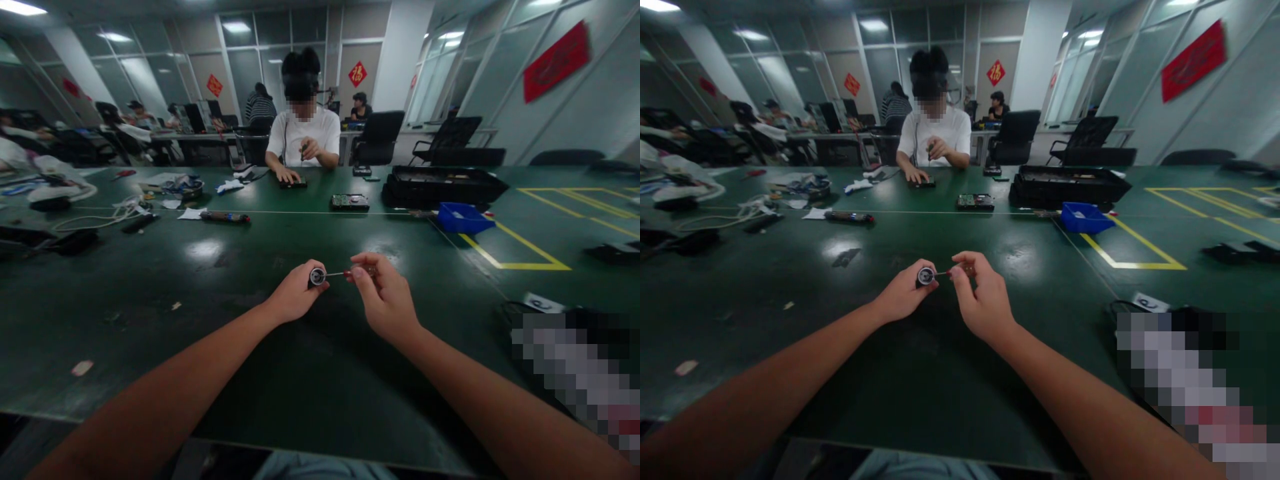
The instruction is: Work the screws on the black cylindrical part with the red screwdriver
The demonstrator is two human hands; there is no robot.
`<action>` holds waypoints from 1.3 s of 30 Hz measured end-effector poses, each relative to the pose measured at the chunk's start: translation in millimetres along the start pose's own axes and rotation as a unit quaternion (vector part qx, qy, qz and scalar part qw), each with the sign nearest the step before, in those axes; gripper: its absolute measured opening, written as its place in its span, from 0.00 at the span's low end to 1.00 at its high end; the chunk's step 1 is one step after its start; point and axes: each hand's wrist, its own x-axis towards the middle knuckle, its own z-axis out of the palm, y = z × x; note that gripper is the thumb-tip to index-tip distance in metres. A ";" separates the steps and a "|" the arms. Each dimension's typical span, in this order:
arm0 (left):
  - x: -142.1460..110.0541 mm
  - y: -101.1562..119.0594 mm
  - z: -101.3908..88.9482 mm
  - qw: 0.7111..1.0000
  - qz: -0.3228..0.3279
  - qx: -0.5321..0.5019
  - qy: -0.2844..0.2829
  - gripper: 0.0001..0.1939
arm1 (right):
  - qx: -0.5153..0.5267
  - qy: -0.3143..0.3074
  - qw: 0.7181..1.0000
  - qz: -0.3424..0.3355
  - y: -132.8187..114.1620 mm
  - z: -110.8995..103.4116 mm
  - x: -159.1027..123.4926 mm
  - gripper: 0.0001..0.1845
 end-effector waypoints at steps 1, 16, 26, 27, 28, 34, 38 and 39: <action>-0.1 0.1 0.1 1.000 -0.001 0.000 -0.001 0.06 | 0.032 0.005 0.999 0.019 1.4 1.1 0.6 0.11; -0.7 -0.8 -3.6 1.000 0.006 -0.004 -0.007 0.08 | 0.219 0.072 0.963 0.139 20.5 6.7 12.4 0.12; -0.2 -3.0 -1.9 1.000 0.013 0.006 -0.003 0.09 | -0.089 0.009 0.996 -0.025 -3.8 -3.0 2.3 0.11; -0.3 -3.8 -1.8 1.000 0.014 0.006 -0.005 0.09 | -0.123 0.008 0.991 -0.041 -5.4 -4.5 2.7 0.12; -0.3 -4.7 -1.6 1.000 0.016 0.007 -0.005 0.10 | -0.156 0.013 0.986 -0.056 -6.5 -5.6 3.0 0.14; -0.6 -6.2 -1.2 1.000 0.009 0.012 -0.009 0.10 | -0.236 0.041 0.967 -0.093 -4.2 -6.0 3.3 0.26; -1.0 -4.3 -2.7 1.000 0.004 0.011 -0.012 0.11 | -0.224 0.032 0.971 -0.078 -3.5 -6.3 4.0 0.23; -1.0 -3.9 -3.1 1.000 0.006 0.008 -0.013 0.11 | -0.211 0.023 0.974 -0.079 -4.1 -6.7 4.2 0.19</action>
